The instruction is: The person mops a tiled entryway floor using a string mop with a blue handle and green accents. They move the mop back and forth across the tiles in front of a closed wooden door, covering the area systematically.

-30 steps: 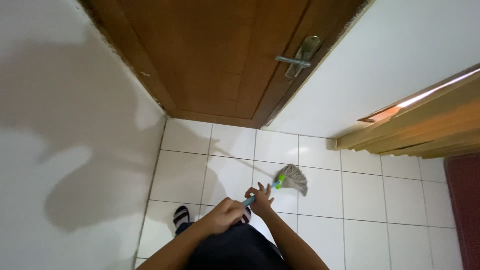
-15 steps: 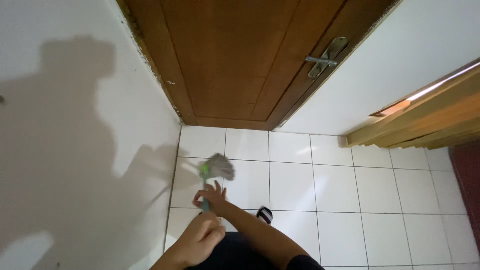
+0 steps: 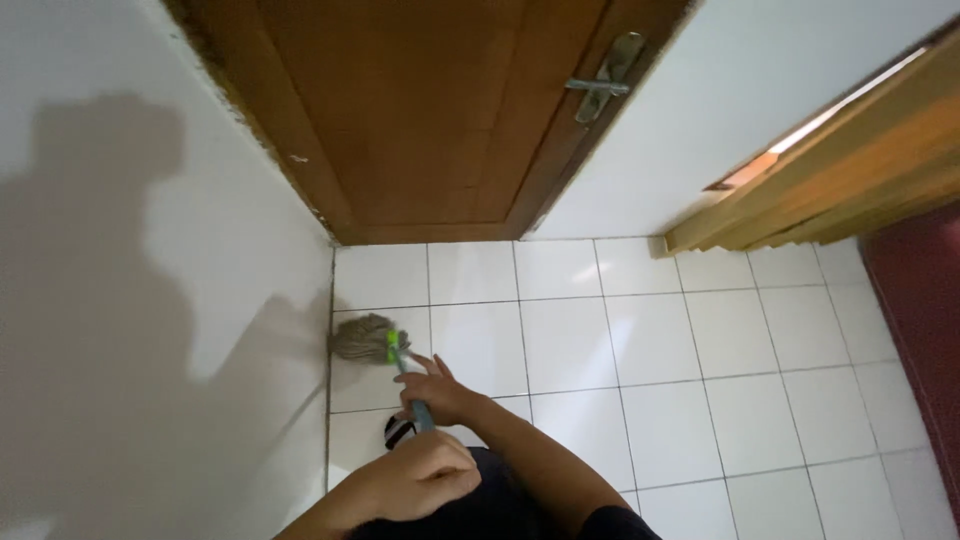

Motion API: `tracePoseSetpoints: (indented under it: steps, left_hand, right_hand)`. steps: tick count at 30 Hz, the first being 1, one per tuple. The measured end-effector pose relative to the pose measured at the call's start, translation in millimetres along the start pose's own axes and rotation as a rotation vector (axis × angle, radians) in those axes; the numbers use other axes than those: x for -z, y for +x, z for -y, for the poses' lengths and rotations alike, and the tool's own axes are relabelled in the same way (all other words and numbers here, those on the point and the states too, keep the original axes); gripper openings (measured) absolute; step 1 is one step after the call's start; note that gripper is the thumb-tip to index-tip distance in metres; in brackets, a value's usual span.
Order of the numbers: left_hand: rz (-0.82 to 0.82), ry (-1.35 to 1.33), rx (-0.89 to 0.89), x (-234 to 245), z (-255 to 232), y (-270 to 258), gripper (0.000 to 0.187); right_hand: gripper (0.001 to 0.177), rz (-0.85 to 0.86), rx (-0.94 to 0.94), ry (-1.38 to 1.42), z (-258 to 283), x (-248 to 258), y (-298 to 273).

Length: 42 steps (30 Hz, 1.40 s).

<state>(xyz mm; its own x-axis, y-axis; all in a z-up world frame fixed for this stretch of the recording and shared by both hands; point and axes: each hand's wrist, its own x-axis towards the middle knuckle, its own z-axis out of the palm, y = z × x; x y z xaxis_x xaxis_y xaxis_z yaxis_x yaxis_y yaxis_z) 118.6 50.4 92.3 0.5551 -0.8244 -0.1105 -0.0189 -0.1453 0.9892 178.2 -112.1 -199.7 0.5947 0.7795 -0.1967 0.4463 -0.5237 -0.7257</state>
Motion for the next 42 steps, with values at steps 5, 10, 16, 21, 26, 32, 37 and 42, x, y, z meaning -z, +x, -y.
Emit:
tracePoseSetpoints:
  steps: [5,10,16,21,26,32,37,42]
  left_hand:
    - [0.066,-0.116,-0.096,-30.7,35.0,56.8,0.050]
    - [0.078,-0.284,-0.130,-73.2,41.3,126.8,0.052]
    - [0.115,-0.145,0.022,-130.4,77.9,193.9,0.053]
    - [0.004,-0.304,0.236,-172.2,160.1,244.7,0.051]
    - [-0.104,-0.366,0.141,-184.0,166.5,260.9,0.057]
    - [-0.190,-0.419,0.177,-184.3,178.8,216.3,0.051]
    - [-0.307,-0.148,0.124,-160.6,161.5,124.7,0.050]
    - [-0.490,-0.284,0.495,-145.8,113.6,25.8,0.012]
  right_hand:
    - [0.051,0.019,-0.222,-0.100,-52.3,23.6,-68.8]
    - [0.041,-0.042,-0.412,-0.175,-122.8,33.3,-156.5]
    - [0.037,-0.141,-0.636,-0.205,-189.8,36.2,-264.7]
    - [0.033,-0.244,-0.878,-0.048,-268.2,3.6,-334.9]
    - [0.037,-0.273,-0.851,0.087,-312.9,-22.9,-363.7]
    - [0.033,-0.275,-0.718,0.132,-246.8,-9.0,-323.2]
    - [0.029,-0.245,-0.485,0.212,-202.1,-39.2,-242.6]
    - [0.038,-0.210,-0.282,0.107,-139.0,-81.9,-150.1]
